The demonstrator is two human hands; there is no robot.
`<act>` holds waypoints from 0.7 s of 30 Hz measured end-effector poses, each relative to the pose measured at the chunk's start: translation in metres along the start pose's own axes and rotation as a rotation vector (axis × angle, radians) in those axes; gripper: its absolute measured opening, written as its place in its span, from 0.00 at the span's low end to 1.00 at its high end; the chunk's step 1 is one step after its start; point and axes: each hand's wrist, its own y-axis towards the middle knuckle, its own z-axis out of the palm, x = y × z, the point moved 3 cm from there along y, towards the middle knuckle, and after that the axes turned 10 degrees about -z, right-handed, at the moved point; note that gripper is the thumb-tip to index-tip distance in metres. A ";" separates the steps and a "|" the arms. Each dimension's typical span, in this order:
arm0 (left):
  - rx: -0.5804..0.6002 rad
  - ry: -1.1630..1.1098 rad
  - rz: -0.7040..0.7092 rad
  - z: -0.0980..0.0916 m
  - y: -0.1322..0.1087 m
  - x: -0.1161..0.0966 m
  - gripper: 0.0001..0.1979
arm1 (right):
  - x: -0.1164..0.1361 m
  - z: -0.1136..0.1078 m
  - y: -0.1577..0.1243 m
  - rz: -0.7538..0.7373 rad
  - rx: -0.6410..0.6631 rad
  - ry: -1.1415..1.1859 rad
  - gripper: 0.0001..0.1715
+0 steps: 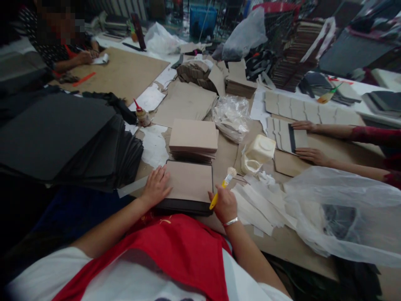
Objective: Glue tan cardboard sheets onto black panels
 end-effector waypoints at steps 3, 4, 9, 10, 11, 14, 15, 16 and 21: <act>0.080 -0.006 0.153 0.009 -0.007 -0.013 0.18 | 0.004 -0.025 0.039 0.162 -0.067 0.266 0.26; 0.094 -0.014 0.171 0.012 -0.009 -0.015 0.17 | 0.010 -0.026 0.055 0.219 -0.066 0.424 0.27; 0.054 -0.072 0.157 0.017 -0.012 -0.012 0.16 | 0.069 0.025 0.129 0.341 0.142 0.998 0.24; 0.051 -0.082 0.156 0.017 -0.011 -0.011 0.16 | 0.080 0.040 0.138 0.349 0.181 1.028 0.22; 0.052 -0.089 0.156 0.017 -0.011 -0.010 0.16 | 0.087 0.054 0.144 0.357 0.211 1.039 0.20; 0.065 -0.098 0.151 0.017 -0.011 -0.009 0.16 | 0.084 0.074 0.150 0.379 0.230 0.994 0.18; 0.069 -0.099 0.152 0.017 -0.011 -0.009 0.16 | 0.075 0.073 0.148 0.383 0.208 0.958 0.18; 0.073 -0.103 0.152 0.017 -0.011 -0.009 0.17 | 0.062 0.069 0.145 0.389 0.181 0.921 0.18; 0.096 -0.283 0.137 0.011 -0.006 0.012 0.14 | -0.009 0.025 0.114 0.519 0.064 0.754 0.19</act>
